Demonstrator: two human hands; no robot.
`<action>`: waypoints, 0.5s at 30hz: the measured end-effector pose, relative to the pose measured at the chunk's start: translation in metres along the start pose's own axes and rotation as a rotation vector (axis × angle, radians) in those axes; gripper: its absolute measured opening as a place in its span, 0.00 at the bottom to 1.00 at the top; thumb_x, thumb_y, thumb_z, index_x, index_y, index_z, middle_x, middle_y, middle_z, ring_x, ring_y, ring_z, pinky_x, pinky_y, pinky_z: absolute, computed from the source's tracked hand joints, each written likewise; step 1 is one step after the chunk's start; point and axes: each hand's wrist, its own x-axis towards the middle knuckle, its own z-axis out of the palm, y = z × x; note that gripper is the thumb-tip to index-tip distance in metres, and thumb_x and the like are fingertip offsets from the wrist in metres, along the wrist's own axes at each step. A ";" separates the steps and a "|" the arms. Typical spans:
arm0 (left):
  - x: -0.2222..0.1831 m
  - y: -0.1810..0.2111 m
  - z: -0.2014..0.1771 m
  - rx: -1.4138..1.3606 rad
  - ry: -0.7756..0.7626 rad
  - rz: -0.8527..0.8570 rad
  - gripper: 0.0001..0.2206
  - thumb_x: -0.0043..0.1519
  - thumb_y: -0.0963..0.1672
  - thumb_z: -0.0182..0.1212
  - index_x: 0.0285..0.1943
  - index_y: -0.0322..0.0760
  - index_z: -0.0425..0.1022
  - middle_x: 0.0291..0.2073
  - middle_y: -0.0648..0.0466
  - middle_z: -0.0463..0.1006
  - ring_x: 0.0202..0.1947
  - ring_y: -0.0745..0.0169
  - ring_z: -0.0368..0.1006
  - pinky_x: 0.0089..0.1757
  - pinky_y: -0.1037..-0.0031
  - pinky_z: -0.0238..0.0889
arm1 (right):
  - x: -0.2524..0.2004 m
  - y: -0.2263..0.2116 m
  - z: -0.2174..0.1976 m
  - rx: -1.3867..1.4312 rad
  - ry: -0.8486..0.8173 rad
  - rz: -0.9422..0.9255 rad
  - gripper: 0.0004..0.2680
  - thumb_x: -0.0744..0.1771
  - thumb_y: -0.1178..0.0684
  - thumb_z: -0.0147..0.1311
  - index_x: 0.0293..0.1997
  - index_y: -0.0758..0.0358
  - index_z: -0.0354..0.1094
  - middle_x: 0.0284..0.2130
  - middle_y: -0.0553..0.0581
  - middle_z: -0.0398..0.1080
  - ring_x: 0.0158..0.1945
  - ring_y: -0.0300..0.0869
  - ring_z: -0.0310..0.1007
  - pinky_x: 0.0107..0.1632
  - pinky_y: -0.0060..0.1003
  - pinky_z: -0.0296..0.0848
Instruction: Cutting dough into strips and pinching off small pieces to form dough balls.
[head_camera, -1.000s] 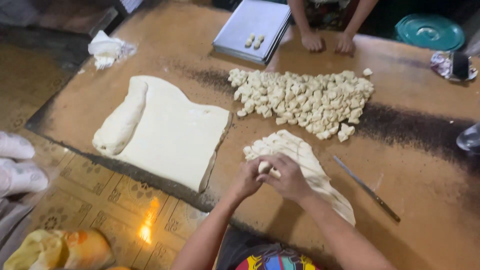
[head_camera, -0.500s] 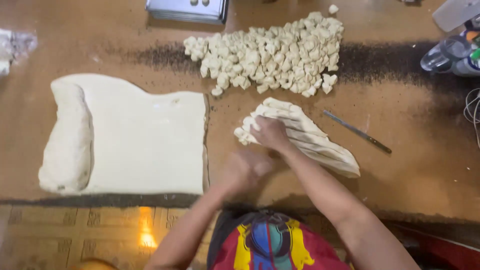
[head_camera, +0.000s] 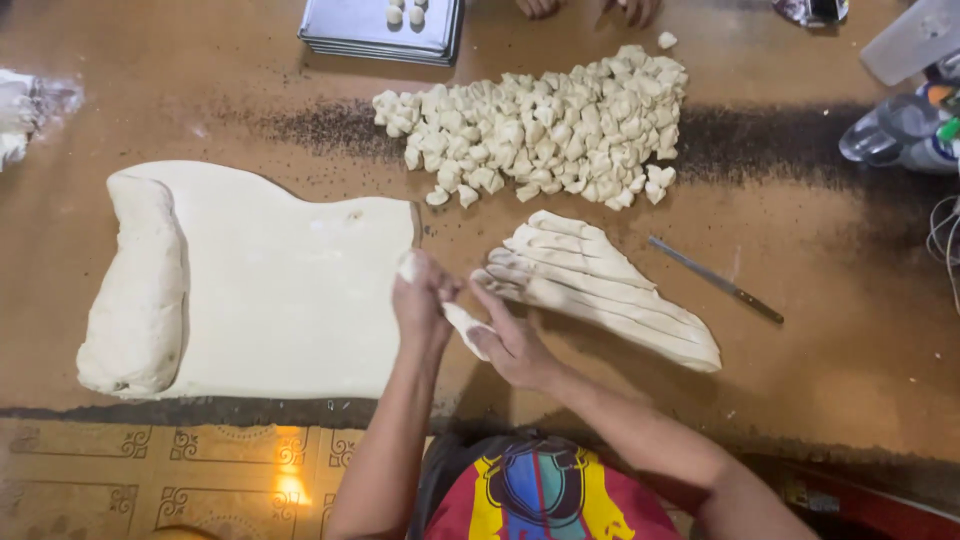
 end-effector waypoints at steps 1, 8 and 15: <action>-0.004 0.002 0.004 0.012 0.004 -0.003 0.08 0.71 0.42 0.51 0.37 0.45 0.62 0.16 0.63 0.59 0.12 0.70 0.60 0.30 0.72 0.72 | -0.005 0.005 -0.012 0.012 0.002 0.004 0.26 0.69 0.54 0.52 0.78 0.57 0.48 0.62 0.70 0.67 0.66 0.53 0.65 0.63 0.49 0.68; -0.059 0.040 0.070 0.929 -0.830 0.538 0.42 0.58 0.32 0.55 0.81 0.39 0.37 0.67 0.31 0.52 0.57 0.28 0.67 0.46 0.54 0.77 | 0.027 -0.002 -0.094 -0.387 0.112 -0.520 0.18 0.65 0.43 0.62 0.59 0.56 0.69 0.42 0.54 0.71 0.43 0.47 0.76 0.45 0.42 0.77; 0.002 -0.072 -0.018 1.397 -0.602 0.605 0.07 0.54 0.42 0.66 0.40 0.41 0.76 0.27 0.51 0.79 0.33 0.50 0.79 0.35 0.62 0.70 | 0.035 0.001 -0.091 -0.528 0.120 -0.710 0.12 0.67 0.42 0.59 0.49 0.56 0.75 0.31 0.53 0.69 0.36 0.48 0.74 0.42 0.44 0.74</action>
